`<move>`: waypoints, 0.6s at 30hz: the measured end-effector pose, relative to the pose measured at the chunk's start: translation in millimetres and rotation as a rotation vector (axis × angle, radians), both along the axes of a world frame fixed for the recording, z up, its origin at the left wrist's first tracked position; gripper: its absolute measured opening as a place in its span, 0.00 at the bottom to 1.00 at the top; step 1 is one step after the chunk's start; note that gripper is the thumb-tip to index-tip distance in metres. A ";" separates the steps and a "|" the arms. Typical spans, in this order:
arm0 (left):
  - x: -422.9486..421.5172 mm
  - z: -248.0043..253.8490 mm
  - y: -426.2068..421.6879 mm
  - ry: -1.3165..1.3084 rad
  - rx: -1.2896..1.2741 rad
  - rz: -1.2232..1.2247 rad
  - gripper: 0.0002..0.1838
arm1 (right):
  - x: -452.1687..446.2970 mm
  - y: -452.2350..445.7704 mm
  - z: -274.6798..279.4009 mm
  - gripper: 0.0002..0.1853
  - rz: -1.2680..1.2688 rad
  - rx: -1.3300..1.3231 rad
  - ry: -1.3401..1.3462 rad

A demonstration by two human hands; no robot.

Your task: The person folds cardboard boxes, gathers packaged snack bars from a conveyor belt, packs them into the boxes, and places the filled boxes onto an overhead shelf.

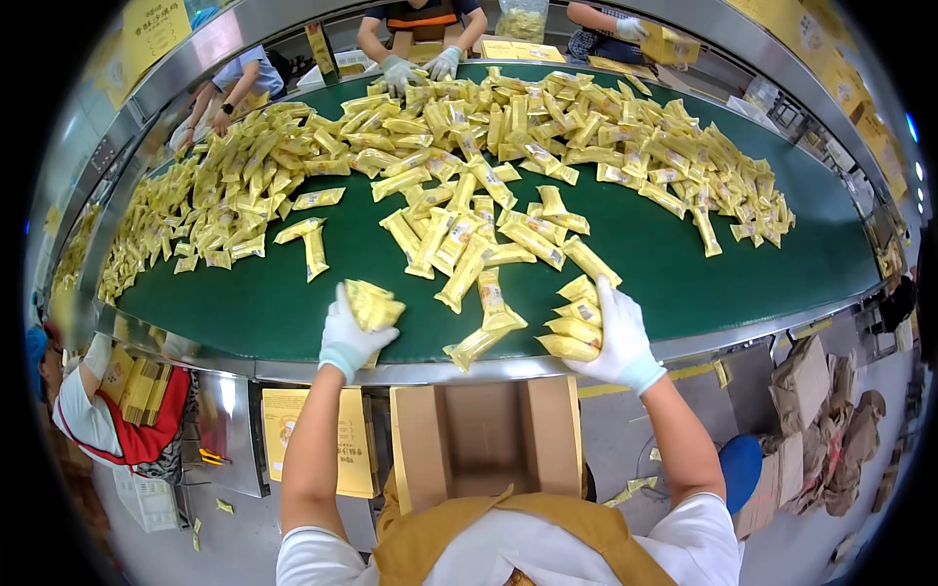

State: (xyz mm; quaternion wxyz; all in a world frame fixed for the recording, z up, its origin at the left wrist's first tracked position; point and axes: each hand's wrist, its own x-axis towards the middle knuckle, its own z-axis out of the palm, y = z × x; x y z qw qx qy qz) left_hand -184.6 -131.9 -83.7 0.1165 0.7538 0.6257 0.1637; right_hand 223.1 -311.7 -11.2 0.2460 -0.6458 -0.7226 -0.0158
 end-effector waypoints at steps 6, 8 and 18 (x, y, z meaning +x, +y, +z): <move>-5.2 66.4 -65.0 -1.682 -0.510 -0.184 0.43 | -31.2 -41.3 77.0 0.64 0.205 0.054 0.054; 4.3 82.5 -87.6 -1.865 -0.614 -0.290 0.52 | -47.9 -44.1 96.9 0.63 0.325 -0.137 0.153; 68.7 124.6 -146.2 -1.363 -0.728 -0.635 0.51 | -178.1 -51.2 47.3 0.28 0.663 -0.685 -0.831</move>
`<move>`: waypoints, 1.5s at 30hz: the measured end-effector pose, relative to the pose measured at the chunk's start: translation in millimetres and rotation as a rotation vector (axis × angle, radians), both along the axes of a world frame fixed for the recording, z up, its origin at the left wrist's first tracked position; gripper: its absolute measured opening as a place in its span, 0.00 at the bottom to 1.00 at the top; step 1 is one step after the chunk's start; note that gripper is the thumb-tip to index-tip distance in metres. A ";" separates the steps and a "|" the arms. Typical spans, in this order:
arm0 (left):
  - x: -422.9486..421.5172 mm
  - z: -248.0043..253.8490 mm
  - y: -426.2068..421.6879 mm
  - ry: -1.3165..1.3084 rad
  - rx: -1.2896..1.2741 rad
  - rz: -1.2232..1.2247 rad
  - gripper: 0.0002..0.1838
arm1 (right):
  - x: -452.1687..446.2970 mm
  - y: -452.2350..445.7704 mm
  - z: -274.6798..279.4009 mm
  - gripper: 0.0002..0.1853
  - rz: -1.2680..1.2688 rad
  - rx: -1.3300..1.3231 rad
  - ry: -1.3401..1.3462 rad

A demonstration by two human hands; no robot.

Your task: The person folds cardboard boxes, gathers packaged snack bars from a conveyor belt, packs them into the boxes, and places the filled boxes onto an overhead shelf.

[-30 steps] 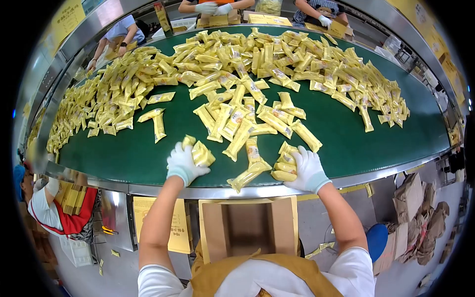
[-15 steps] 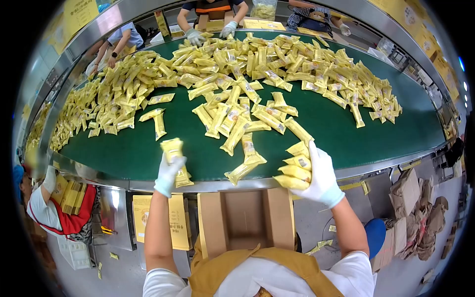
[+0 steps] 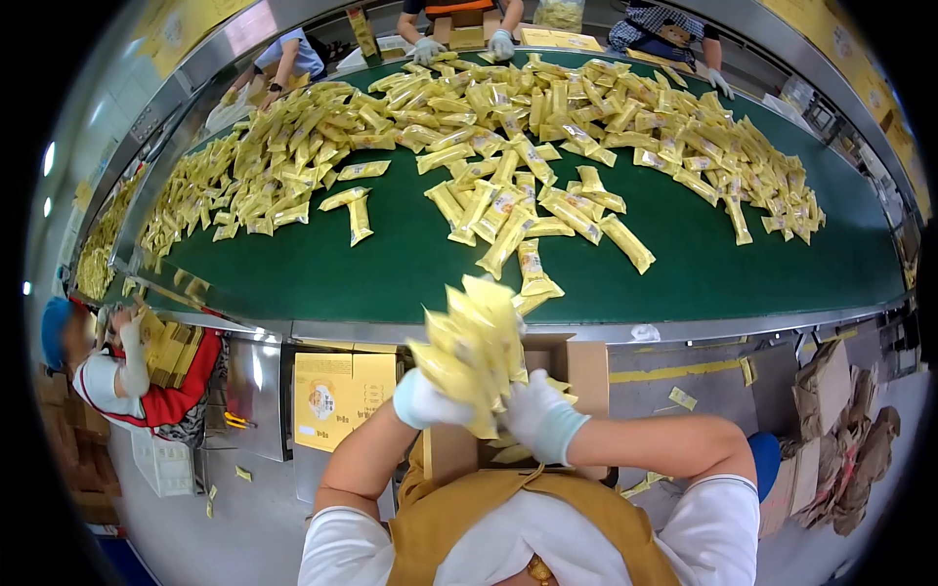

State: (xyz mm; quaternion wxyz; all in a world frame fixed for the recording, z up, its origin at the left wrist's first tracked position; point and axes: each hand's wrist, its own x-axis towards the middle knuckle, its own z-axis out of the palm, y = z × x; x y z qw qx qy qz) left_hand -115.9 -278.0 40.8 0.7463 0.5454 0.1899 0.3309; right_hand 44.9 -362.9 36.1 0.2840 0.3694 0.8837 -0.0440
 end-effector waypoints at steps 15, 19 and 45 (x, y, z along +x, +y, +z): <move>29.1 -65.5 -37.0 0.909 1.506 0.277 0.34 | -26.8 -33.3 -163.6 0.25 -0.681 -0.469 0.495; 37.9 -85.6 -43.4 1.191 1.697 0.184 0.36 | -21.8 -38.5 -131.5 0.25 -0.584 -0.434 0.401; 22.0 37.0 74.2 0.581 0.583 -0.899 0.21 | 152.0 44.0 12.2 0.20 -0.645 -0.612 1.307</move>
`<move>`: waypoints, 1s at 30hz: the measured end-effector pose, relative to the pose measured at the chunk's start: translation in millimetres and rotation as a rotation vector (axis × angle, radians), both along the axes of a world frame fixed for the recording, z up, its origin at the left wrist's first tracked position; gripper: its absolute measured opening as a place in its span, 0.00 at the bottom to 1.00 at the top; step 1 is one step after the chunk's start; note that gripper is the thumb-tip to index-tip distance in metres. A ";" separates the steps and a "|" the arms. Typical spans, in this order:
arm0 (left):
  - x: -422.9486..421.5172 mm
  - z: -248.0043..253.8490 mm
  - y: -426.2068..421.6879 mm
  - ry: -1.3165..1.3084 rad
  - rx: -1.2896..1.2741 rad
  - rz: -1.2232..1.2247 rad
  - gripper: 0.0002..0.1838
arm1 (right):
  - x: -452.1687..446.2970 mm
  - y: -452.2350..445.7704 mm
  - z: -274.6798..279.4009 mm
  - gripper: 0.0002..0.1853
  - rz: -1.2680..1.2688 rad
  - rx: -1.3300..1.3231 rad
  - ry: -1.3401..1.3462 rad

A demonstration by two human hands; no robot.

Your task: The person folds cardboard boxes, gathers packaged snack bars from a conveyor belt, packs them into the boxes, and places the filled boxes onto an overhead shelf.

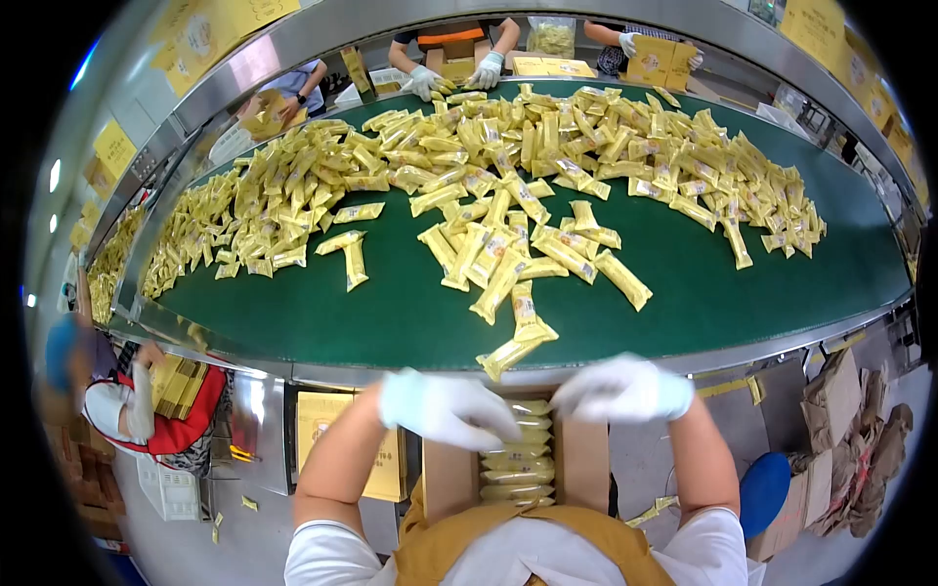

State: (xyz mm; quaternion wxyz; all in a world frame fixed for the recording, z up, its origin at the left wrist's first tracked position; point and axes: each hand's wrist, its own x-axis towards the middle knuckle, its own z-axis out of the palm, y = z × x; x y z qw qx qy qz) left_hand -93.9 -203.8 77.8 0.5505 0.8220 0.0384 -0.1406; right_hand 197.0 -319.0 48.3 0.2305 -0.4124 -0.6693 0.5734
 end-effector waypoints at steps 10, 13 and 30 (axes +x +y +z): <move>104.2 -112.7 114.6 0.056 1.030 0.916 0.31 | 34.5 174.2 -128.1 0.40 -0.637 0.353 -0.899; 99.3 -140.0 124.4 0.139 1.177 0.745 0.32 | 12.7 187.6 -143.9 0.40 -0.631 0.384 -1.054; -51.4 -161.0 62.2 -0.047 1.080 0.719 0.28 | 63.6 63.7 -160.6 0.34 -0.809 0.264 -0.948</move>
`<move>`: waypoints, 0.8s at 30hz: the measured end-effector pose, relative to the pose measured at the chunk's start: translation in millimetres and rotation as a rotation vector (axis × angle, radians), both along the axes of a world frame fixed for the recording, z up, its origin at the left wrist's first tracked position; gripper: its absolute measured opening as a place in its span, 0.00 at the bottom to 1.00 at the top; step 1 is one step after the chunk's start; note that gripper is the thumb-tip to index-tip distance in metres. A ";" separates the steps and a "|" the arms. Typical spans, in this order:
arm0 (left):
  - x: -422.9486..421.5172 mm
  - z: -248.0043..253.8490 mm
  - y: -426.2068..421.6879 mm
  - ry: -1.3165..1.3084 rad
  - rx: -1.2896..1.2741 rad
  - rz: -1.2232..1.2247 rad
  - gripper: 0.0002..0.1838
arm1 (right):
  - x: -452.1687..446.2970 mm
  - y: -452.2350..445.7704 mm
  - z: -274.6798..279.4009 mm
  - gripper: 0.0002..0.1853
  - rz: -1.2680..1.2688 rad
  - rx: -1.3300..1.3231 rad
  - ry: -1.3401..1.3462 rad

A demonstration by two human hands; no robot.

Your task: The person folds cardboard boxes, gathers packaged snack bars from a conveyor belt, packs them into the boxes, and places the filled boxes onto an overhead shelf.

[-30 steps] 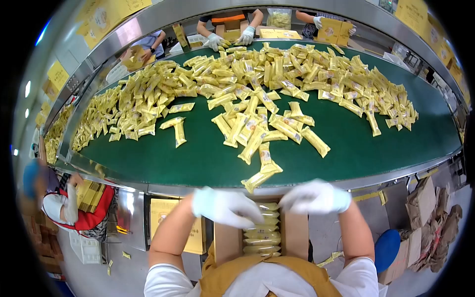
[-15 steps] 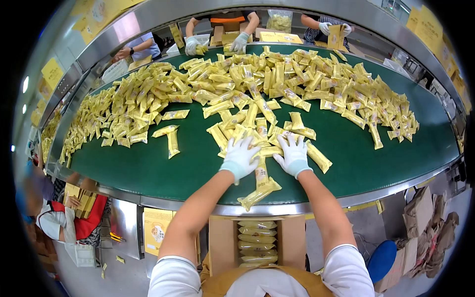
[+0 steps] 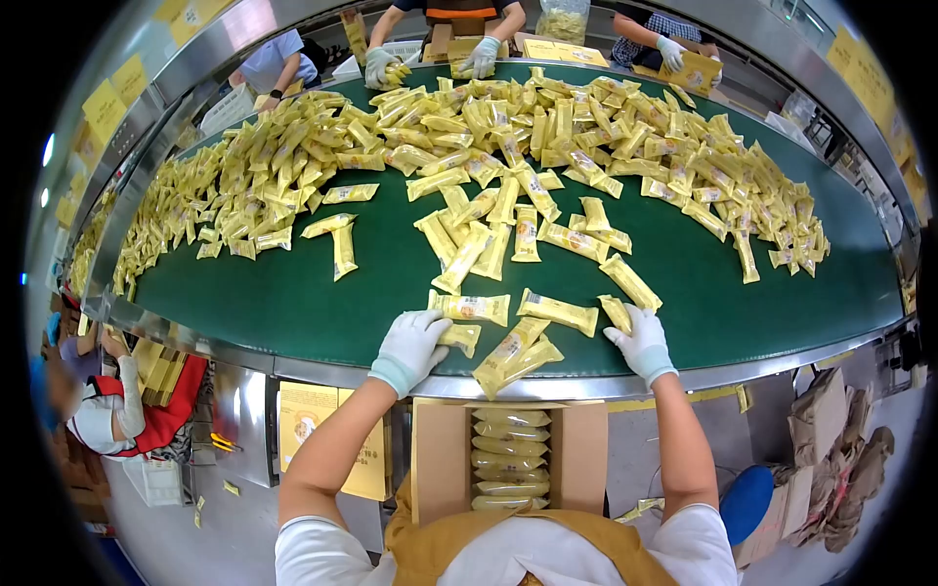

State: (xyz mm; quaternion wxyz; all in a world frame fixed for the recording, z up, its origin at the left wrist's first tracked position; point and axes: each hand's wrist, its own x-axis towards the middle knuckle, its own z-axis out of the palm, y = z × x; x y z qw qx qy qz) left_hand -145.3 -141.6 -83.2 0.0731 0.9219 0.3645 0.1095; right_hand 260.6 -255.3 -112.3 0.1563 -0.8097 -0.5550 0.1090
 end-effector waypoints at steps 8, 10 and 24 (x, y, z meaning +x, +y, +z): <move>24.3 42.3 3.1 0.038 -0.313 0.127 0.25 | -77.2 24.5 85.2 0.23 0.915 0.019 0.380; 37.9 58.4 14.3 -0.187 -0.549 0.149 0.24 | -100.5 36.6 63.4 0.23 1.020 -0.048 0.307; 108.8 20.3 6.4 0.339 -0.370 -0.038 0.28 | -55.8 34.2 119.9 0.20 0.725 -0.236 0.071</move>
